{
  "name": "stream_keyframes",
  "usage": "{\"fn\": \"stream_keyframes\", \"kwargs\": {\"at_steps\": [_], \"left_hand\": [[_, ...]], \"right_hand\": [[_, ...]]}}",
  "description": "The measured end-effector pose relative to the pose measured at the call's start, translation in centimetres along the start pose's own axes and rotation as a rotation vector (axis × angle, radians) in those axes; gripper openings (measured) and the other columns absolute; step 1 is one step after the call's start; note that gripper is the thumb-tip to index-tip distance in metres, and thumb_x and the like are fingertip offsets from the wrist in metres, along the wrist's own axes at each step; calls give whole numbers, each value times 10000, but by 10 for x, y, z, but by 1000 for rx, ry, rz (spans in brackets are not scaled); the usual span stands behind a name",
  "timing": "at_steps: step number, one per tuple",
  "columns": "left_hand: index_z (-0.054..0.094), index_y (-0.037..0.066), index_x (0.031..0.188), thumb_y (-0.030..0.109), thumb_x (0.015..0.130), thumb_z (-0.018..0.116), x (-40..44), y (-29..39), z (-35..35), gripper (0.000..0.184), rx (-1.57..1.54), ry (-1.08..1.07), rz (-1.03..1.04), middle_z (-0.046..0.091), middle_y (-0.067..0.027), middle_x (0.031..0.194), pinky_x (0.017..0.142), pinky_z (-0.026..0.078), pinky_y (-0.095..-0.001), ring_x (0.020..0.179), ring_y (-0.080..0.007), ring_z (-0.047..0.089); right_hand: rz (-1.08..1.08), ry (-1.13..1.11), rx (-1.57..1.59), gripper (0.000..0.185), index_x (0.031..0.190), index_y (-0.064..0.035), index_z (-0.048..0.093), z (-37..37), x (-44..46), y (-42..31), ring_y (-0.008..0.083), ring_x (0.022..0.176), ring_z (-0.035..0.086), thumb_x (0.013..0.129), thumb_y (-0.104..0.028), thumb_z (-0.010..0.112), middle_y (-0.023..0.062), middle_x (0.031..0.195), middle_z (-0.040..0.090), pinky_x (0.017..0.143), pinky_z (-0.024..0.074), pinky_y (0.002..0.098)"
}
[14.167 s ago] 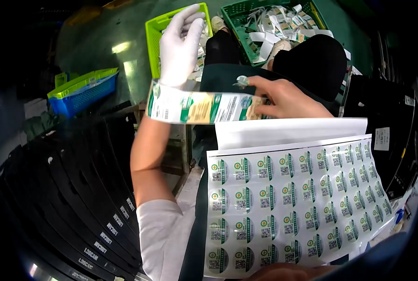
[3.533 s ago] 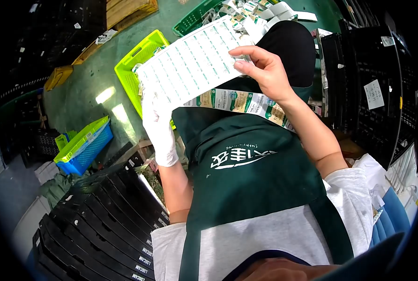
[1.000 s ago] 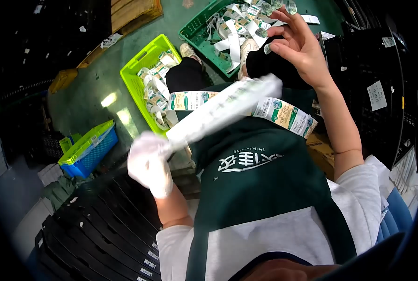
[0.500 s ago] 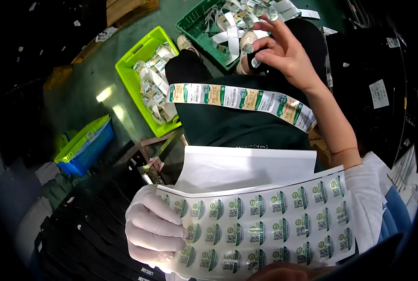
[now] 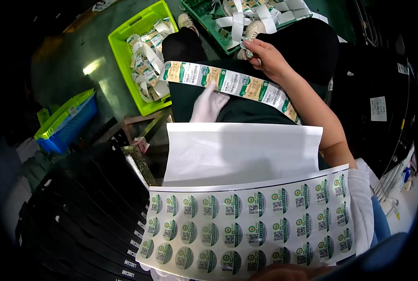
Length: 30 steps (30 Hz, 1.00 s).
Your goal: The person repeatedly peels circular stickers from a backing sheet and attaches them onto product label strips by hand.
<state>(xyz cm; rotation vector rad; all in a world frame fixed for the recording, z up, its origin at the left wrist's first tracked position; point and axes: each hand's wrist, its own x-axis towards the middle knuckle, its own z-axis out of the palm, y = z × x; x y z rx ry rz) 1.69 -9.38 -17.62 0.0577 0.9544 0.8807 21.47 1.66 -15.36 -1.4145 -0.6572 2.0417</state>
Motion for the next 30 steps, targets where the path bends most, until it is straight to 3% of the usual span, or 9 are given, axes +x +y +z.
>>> {"fn": "stream_keyframes", "kwargs": {"at_steps": [4, 8, 14, 17, 23, 26, 27, 28, 30], "left_hand": [[387, 11, 1291, 181, 966, 458, 28, 3, 7, 374, -331, 134, 100, 465, -146, 1294, 1034, 378, -433, 1207, -286, 472], [491, -42, 1190, 169, 962, 477, 7, 27, 35, 310, -60, 120, 352, 570, -142, 1155, 956, 438, -391, 1065, -243, 571], [508, -20, 1189, 148, 945, 510, -17, 36, 55, 296, 38, 176, 482, 578, -116, 1151, 924, 453, -382, 1032, -209, 577], [510, -17, 1183, 149, 945, 512, -20, 37, 56, 290, 36, 183, 471, 582, -113, 1143, 920, 456, -380, 1019, -204, 581], [519, -13, 1174, 151, 951, 502, -23, 37, 56, 278, 48, 151, 469, 585, -114, 1137, 914, 461, -371, 1016, -199, 582], [523, -8, 1175, 139, 956, 487, -24, 37, 54, 266, 77, 110, 497, 584, -110, 1143, 916, 462, -366, 1021, -194, 581], [548, -9, 1163, 149, 958, 493, -24, 36, 57, 264, 44, 127, 533, 618, -96, 1057, 826, 502, -315, 929, -167, 617], [547, -10, 1164, 148, 958, 494, -25, 35, 57, 265, 46, 130, 535, 617, -97, 1062, 829, 501, -315, 933, -167, 616], [545, -12, 1166, 145, 957, 495, -26, 35, 54, 267, 51, 134, 541, 615, -98, 1072, 836, 499, -316, 943, -167, 614]], "right_hand": [[-5, -82, -152, 180, 864, -119, 560, 7, -1, 5, 17, 532, 393, 920, -290, 571, -79, 647, 435, 473, 296, 169], [-558, -303, -842, 290, 835, -21, 534, 13, -11, -18, 121, 550, 433, 946, -287, 502, 27, 592, 445, 534, 371, 292], [-595, -448, -1122, 297, 832, -16, 528, 30, -33, -51, 299, 609, 520, 953, -279, 464, 145, 644, 527, 594, 421, 387], [-600, -466, -1194, 273, 855, 13, 535, 32, -34, -54, 245, 591, 492, 952, -236, 477, 144, 656, 524, 587, 414, 341], [-719, -423, -1308, 300, 835, 1, 569, 39, -32, -49, 298, 587, 537, 941, -272, 505, 152, 640, 543, 573, 431, 367], [-695, -311, -1422, 381, 768, -9, 582, 44, -35, -52, 292, 574, 551, 897, -367, 566, 145, 618, 550, 553, 430, 371], [-581, -193, -1546, 515, 725, -41, 633, 47, -39, -64, 290, 620, 607, 806, -550, 606, 138, 640, 603, 592, 479, 407], [-595, -114, -1548, 577, 678, -38, 609, 40, -32, -68, 258, 591, 604, 755, -609, 629, 127, 614, 594, 556, 474, 381], [-519, -141, -1465, 586, 637, -41, 563, 28, -21, -75, 213, 539, 563, 755, -611, 632, 99, 583, 567, 518, 445, 338]]}}
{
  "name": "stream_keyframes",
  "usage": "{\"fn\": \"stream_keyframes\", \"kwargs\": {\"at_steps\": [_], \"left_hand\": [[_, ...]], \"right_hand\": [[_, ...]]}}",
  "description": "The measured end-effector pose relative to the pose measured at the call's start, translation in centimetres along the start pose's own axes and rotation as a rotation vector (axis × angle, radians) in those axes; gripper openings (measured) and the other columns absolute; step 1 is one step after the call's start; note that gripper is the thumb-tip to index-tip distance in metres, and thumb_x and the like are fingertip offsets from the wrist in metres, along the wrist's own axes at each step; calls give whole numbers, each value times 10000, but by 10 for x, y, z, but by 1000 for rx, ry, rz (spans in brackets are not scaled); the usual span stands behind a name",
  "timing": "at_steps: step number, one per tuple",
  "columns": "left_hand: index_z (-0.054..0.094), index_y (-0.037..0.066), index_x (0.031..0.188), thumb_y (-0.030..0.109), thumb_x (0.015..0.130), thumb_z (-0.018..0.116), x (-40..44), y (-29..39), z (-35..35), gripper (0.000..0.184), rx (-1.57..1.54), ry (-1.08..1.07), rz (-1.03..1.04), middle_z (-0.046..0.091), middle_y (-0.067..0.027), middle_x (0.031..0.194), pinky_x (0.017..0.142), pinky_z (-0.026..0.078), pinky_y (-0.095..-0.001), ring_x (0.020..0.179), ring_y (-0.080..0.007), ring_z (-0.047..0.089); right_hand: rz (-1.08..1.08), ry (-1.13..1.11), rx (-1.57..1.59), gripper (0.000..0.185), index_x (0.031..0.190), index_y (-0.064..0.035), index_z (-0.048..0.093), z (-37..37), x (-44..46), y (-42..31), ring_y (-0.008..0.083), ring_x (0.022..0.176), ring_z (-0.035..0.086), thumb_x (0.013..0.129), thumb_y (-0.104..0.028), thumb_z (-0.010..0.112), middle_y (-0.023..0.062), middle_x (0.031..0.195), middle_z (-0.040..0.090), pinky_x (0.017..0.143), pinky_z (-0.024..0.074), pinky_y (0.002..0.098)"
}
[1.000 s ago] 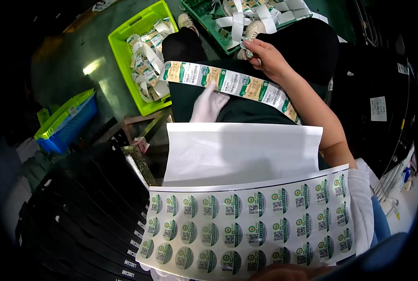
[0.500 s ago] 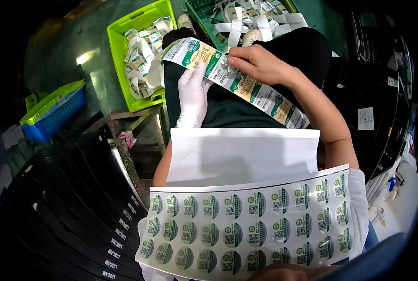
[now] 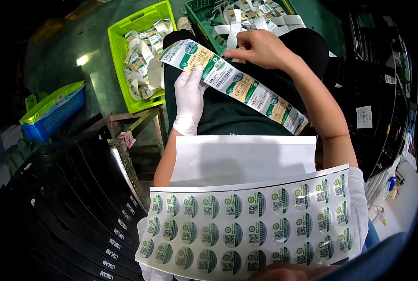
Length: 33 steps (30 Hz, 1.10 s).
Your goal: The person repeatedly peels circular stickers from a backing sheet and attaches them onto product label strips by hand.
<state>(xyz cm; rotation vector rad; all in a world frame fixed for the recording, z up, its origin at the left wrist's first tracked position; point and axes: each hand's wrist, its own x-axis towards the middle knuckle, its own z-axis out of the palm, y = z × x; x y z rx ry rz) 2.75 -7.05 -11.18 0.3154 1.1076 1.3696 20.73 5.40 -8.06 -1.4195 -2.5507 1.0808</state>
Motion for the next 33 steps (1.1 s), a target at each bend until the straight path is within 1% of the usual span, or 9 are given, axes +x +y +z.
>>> {"fn": "stream_keyframes", "kwargs": {"at_steps": [1, 6, 8, 10, 13, 16, 22, 31, 33], "left_hand": [[542, -17, 1163, 140, 955, 500, 1, 1, -2, 265, 8, -9, -5, 609, -98, 1087, 859, 490, -317, 968, -172, 607], [449, 7, 1265, 250, 964, 484, -3, 18, 8, 389, -305, -196, 47, 553, -93, 1196, 943, 446, -346, 1074, -181, 563], [410, 19, 1303, 243, 955, 500, -7, 13, 8, 423, -459, -227, -179, 522, -80, 1235, 970, 429, -360, 1108, -195, 539], [441, 15, 1271, 173, 939, 530, -18, -3, 22, 378, -86, -183, -197, 533, -78, 1220, 958, 445, -375, 1097, -189, 544], [514, -45, 1176, 159, 942, 523, -17, -14, 20, 311, -70, -237, -273, 583, -126, 1130, 870, 505, -375, 1016, -216, 594], [535, -25, 1147, 169, 953, 484, -11, 1, 15, 279, 31, -179, -196, 607, -110, 1113, 906, 480, -395, 1015, -218, 600], [574, -40, 1107, 178, 951, 506, -9, 10, 14, 277, 85, -124, -96, 635, -107, 1044, 811, 512, -312, 912, -173, 633], [573, -44, 1106, 169, 945, 520, -11, 12, 12, 272, 41, -130, -47, 630, -106, 1047, 838, 490, -318, 922, -169, 624], [570, -49, 1105, 161, 946, 517, -10, 14, 7, 269, 62, -153, -16, 628, -107, 1053, 847, 487, -322, 931, -170, 620]], "right_hand": [[-40, -56, 63, 503, 624, -34, 520, -1, -3, 1, 125, 507, 470, 838, -477, 626, 42, 532, 487, 486, 364, 277], [-346, -232, 552, 345, 701, -33, 501, 2, 2, -27, 65, 565, 341, 914, -291, 585, -29, 585, 387, 516, 318, 265], [-392, -160, 572, 343, 700, -34, 496, 0, 8, -39, 61, 570, 344, 913, -287, 585, -32, 588, 392, 518, 321, 261], [-359, -46, 497, 326, 724, -31, 513, 1, 15, -42, 57, 577, 374, 915, -286, 579, -27, 588, 411, 518, 330, 252], [-216, 97, 437, 311, 805, -20, 536, -14, 9, -36, 71, 536, 431, 932, -304, 544, -5, 607, 437, 534, 385, 255], [-224, -15, 366, 251, 862, -17, 527, -27, -5, -17, 99, 622, 550, 938, -257, 531, 23, 622, 485, 567, 424, 274], [-428, -98, -44, 127, 886, -38, 535, -32, -29, -28, 313, 676, 578, 878, -160, 569, 135, 726, 588, 596, 441, 385], [-357, -76, -204, 196, 896, -59, 556, -23, -22, -38, 315, 659, 603, 857, -240, 621, 108, 695, 610, 585, 458, 406], [-276, 167, -248, 272, 875, -49, 560, -24, -16, -29, 307, 637, 605, 840, -307, 642, 112, 685, 615, 570, 458, 397]]}}
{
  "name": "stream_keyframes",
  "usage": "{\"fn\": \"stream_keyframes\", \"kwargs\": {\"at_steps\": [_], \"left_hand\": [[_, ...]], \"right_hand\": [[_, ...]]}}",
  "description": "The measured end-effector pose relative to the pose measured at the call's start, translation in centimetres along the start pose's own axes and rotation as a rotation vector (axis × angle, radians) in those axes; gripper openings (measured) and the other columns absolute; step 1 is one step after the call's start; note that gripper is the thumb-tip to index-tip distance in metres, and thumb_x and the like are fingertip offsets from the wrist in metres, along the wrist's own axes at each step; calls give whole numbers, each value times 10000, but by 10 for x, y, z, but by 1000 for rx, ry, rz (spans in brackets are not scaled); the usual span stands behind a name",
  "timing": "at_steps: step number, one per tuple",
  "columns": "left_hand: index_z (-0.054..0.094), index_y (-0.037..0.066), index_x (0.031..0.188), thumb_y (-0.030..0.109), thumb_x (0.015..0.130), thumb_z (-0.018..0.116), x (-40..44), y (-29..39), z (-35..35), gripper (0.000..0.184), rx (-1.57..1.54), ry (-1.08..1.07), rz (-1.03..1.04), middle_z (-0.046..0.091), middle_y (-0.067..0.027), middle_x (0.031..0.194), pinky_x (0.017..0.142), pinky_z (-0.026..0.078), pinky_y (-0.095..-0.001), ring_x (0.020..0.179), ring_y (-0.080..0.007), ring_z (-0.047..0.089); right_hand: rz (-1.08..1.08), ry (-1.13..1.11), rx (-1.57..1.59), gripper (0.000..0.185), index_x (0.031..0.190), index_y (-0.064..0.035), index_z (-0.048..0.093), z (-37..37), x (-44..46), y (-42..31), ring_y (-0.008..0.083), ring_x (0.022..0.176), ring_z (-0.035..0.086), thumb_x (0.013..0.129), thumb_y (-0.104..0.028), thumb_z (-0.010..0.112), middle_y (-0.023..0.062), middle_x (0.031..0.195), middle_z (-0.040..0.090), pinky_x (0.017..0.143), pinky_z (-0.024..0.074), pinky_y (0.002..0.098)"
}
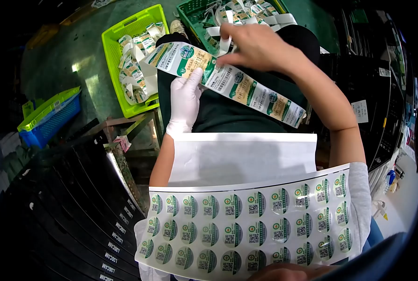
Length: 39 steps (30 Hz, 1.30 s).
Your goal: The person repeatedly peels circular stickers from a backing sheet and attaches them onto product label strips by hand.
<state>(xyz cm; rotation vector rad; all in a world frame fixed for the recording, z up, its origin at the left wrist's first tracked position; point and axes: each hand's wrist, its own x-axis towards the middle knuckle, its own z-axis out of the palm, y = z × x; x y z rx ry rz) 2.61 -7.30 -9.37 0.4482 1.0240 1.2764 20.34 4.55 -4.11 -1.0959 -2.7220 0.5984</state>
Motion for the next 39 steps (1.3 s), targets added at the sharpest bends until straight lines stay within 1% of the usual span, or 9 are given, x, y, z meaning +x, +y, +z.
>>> {"fn": "stream_keyframes", "kwargs": {"at_steps": [3, 6, 10, 12, 19, 24, 31, 33, 39], "left_hand": [[573, -51, 1098, 150, 948, 510, -1, 1, 1, 259, -40, 11, -7, 630, -111, 1042, 847, 489, -320, 930, -176, 621], [474, -1, 1232, 194, 955, 496, -1, 8, 4, 340, -158, -22, 42, 559, -107, 1183, 935, 434, -353, 1061, -196, 561], [387, 25, 1321, 236, 950, 513, -7, 4, 14, 445, -367, -183, 1, 497, -80, 1263, 1012, 366, -387, 1181, -194, 477], [403, 6, 1307, 195, 943, 529, -12, -12, 20, 429, -92, -162, -125, 497, -98, 1253, 992, 387, -382, 1147, -188, 492], [516, -46, 1169, 226, 981, 443, -10, 0, 26, 338, -52, -55, -112, 616, -129, 1073, 809, 528, -339, 939, -210, 636], [526, -48, 1142, 237, 983, 441, -9, 3, 24, 337, 33, -32, -123, 629, -134, 1037, 782, 537, -321, 898, -201, 648], [528, -42, 1145, 220, 978, 456, -14, -3, 23, 319, -14, -52, -57, 627, -119, 1055, 817, 517, -339, 934, -186, 634], [531, -36, 1146, 217, 977, 461, -13, 0, 19, 313, -21, -50, -57, 626, -112, 1061, 830, 509, -344, 942, -182, 630], [492, -13, 1222, 208, 967, 475, -9, 16, 15, 337, -169, -65, 25, 574, -121, 1166, 921, 459, -358, 1052, -205, 580]], "right_hand": [[110, -105, 130, 399, 843, -38, 589, -14, 2, 15, 228, 582, 588, 819, -430, 653, 94, 632, 593, 527, 425, 329], [-61, -390, 472, 264, 830, -34, 582, -18, -3, 2, 130, 533, 464, 853, -287, 654, 34, 590, 528, 512, 384, 292], [-98, -137, 732, 186, 874, -7, 584, -7, 8, -19, 75, 613, 449, 894, -191, 610, 25, 678, 539, 561, 381, 244], [-62, -116, 647, 178, 912, -15, 574, -7, 14, -20, 86, 620, 458, 904, -191, 597, 23, 682, 539, 562, 385, 249], [-184, -49, 404, 175, 1010, -48, 497, -29, -14, 3, 164, 620, 509, 871, -103, 589, 56, 717, 547, 562, 405, 291], [-191, -174, 270, 221, 929, -64, 474, -29, -23, -9, 295, 701, 590, 784, -43, 639, 87, 736, 584, 604, 443, 390], [-48, -205, 163, 291, 969, -74, 490, -26, -12, -14, 297, 735, 617, 768, -121, 695, 83, 806, 627, 607, 464, 398], [-66, 153, -65, 342, 989, -60, 507, -15, -6, 4, 293, 736, 628, 775, -226, 716, 114, 813, 637, 613, 477, 377], [-86, -389, 628, 181, 867, -5, 554, -34, -9, -7, 86, 630, 476, 859, -162, 643, 26, 693, 549, 574, 407, 264]]}}
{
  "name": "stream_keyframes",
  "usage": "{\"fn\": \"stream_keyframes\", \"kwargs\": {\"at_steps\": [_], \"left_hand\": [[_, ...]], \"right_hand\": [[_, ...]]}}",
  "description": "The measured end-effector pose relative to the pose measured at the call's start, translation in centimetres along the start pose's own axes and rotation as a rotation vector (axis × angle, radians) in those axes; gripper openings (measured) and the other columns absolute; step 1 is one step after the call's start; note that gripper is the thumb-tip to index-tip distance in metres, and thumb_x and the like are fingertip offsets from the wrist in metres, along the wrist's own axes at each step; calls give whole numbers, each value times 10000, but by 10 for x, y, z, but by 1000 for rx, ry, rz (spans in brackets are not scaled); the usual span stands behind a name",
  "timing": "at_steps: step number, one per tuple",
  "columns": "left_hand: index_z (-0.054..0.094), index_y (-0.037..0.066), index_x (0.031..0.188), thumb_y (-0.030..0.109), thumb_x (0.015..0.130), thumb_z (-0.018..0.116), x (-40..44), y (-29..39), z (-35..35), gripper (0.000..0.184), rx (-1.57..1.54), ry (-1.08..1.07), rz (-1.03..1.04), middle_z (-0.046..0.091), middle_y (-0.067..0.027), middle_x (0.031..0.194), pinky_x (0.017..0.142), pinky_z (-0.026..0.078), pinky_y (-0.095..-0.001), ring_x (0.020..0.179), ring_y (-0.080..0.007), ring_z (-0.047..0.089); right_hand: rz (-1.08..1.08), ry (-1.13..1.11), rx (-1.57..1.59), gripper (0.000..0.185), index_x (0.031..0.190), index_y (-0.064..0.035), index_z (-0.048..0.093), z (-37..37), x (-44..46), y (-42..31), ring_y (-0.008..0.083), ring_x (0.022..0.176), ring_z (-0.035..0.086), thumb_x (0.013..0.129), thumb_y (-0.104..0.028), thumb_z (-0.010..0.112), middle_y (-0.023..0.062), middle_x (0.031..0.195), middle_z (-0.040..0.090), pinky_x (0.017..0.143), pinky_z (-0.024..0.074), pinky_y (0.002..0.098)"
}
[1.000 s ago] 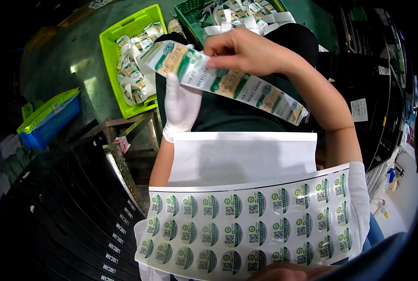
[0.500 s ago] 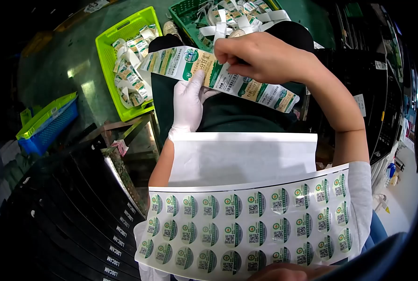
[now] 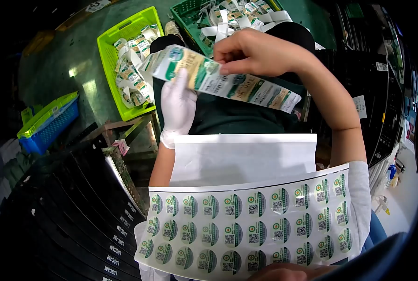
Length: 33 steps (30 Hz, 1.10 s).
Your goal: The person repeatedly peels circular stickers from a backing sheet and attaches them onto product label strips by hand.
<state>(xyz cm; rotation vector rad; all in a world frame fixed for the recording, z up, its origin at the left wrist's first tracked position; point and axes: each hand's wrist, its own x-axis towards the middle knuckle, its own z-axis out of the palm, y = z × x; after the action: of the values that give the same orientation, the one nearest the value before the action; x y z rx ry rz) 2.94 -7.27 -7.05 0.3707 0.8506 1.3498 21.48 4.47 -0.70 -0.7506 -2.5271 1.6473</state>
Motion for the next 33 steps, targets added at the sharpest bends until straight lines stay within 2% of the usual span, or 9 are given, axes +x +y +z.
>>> {"fn": "stream_keyframes", "kwargs": {"at_steps": [3, 4, 6, 11, 24, 25, 26, 28, 33], "left_hand": [[291, 31, 1393, 429, 907, 522, -3, -10, 10, 669, -176, -167, 32, 372, -120, 1394, 1059, 290, -484, 1270, -269, 392], [392, -4, 1327, 181, 954, 503, -4, -16, 14, 431, -179, -132, -59, 498, -116, 1277, 982, 403, -378, 1153, -211, 502], [464, -23, 1254, 163, 954, 503, -9, -31, 17, 355, 20, -211, -128, 529, -123, 1236, 970, 413, -370, 1122, -201, 522], [527, -25, 1149, 195, 968, 479, 2, -22, 9, 289, 41, 5, -123, 636, -109, 1040, 778, 522, -310, 889, -184, 641], [507, -6, 1172, 201, 975, 461, 3, -14, 12, 289, 34, 40, -77, 616, -106, 1079, 802, 517, -327, 929, -185, 631], [507, -4, 1175, 196, 974, 463, 3, -16, 7, 287, 37, 54, -54, 616, -102, 1081, 805, 516, -331, 935, -186, 630], [508, -1, 1178, 192, 973, 466, 3, -16, 4, 284, 39, 69, -30, 617, -98, 1084, 809, 515, -334, 940, -187, 628], [509, 10, 1186, 185, 970, 475, 2, -9, 2, 280, 55, 85, -30, 605, -100, 1113, 835, 507, -349, 977, -191, 617], [407, 3, 1294, 201, 970, 457, 4, 9, 6, 384, -94, -36, 60, 522, -141, 1252, 986, 412, -410, 1147, -242, 526]], "right_hand": [[-137, 221, 113, 142, 866, -2, 552, 13, 15, -4, 71, 644, 457, 874, -129, 616, 8, 703, 542, 589, 402, 250], [-82, 266, 107, 140, 877, -3, 563, 11, 18, -8, 64, 663, 464, 883, -136, 605, 11, 708, 555, 599, 406, 243], [-70, 348, 47, 143, 955, -18, 565, 9, 22, -2, 77, 686, 493, 890, -142, 594, 22, 751, 570, 609, 421, 241], [-143, 403, -157, 293, 1106, -60, 518, -8, -7, 4, 157, 737, 580, 822, -26, 583, 54, 894, 582, 635, 474, 295], [-98, 302, -278, 341, 1006, -53, 476, 20, 1, 3, 237, 825, 578, 737, 88, 630, 83, 919, 534, 696, 488, 343], [-59, 358, -293, 363, 1036, -57, 478, 19, 2, 2, 256, 831, 584, 738, 53, 655, 87, 943, 538, 697, 489, 358], [-216, 590, -663, 360, 1076, -58, 495, 15, 3, 15, 254, 817, 585, 767, -34, 679, 93, 966, 554, 708, 491, 364], [-135, 673, -479, 330, 1084, -59, 529, 2, 4, 25, 230, 822, 590, 800, -120, 684, 99, 980, 578, 721, 492, 354], [17, 170, -89, 152, 932, -10, 579, 6, -6, -1, 137, 691, 571, 834, -102, 649, 44, 764, 601, 668, 471, 271]]}}
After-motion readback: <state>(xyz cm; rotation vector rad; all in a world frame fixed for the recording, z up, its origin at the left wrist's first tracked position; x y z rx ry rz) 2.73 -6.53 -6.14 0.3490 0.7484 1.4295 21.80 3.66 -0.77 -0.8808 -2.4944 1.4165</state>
